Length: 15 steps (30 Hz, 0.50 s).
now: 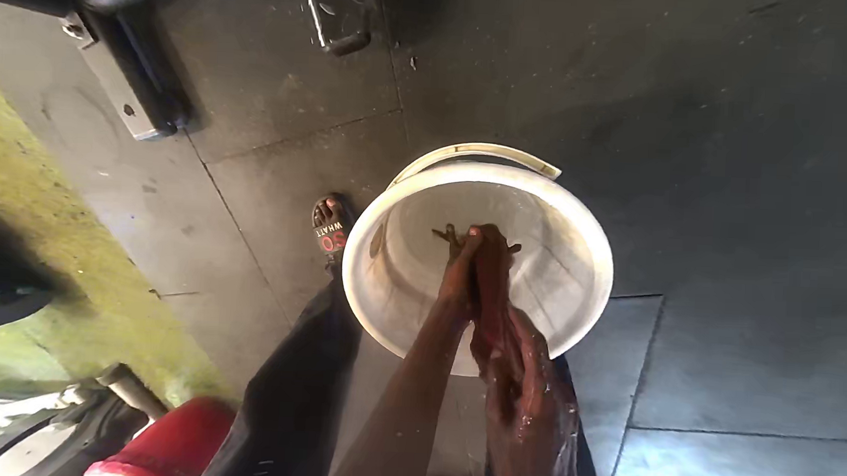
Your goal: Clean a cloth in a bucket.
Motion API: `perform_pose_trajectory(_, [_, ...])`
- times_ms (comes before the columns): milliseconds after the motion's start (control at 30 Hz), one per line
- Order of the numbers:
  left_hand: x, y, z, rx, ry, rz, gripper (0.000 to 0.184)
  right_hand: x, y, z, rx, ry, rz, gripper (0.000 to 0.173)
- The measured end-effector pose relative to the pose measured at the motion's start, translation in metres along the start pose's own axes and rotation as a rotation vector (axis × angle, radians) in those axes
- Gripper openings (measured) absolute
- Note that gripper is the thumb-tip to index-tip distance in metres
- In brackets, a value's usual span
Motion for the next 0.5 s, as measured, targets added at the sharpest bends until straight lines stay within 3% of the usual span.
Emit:
perform_pose_trajectory(100, [0.012,0.015,-0.008,-0.142,-0.081,-0.24,0.027,-0.024,-0.008,-0.022,-0.009,-0.016,0.143,0.043])
perform_pose_trajectory(167, [0.019,0.036,0.0,-0.128,-0.251,-0.377,0.035,-0.04,-0.035,-0.044,-0.048,0.024,0.231,0.039])
perform_pose_trajectory(267, [0.002,0.046,0.014,-0.128,-0.557,-0.29,0.033,-0.036,-0.072,-0.063,-0.017,0.09,0.216,0.034])
perform_pose_trajectory(367, [-0.022,0.046,0.021,-0.198,-0.709,-0.192,0.034,-0.019,-0.094,-0.08,0.139,0.102,-0.062,0.027])
perform_pose_trajectory(433, [-0.023,0.032,0.032,-0.181,-0.703,-0.25,0.031,-0.018,-0.118,-0.085,0.229,-0.029,-0.393,0.038])
perform_pose_trajectory(500, [-0.026,0.029,0.035,-0.1,-0.735,-0.257,0.028,-0.041,-0.132,-0.096,0.187,-0.301,-0.7,0.049])
Point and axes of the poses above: each hand's wrist, its own y-axis away from the middle knuckle, its own z-axis out of the back of the hand, x = y × z, the point moved 2 cm from there along -y, towards the middle knuckle, and after that the axes turned 5 degrees about -z, right-handed, at the moved point
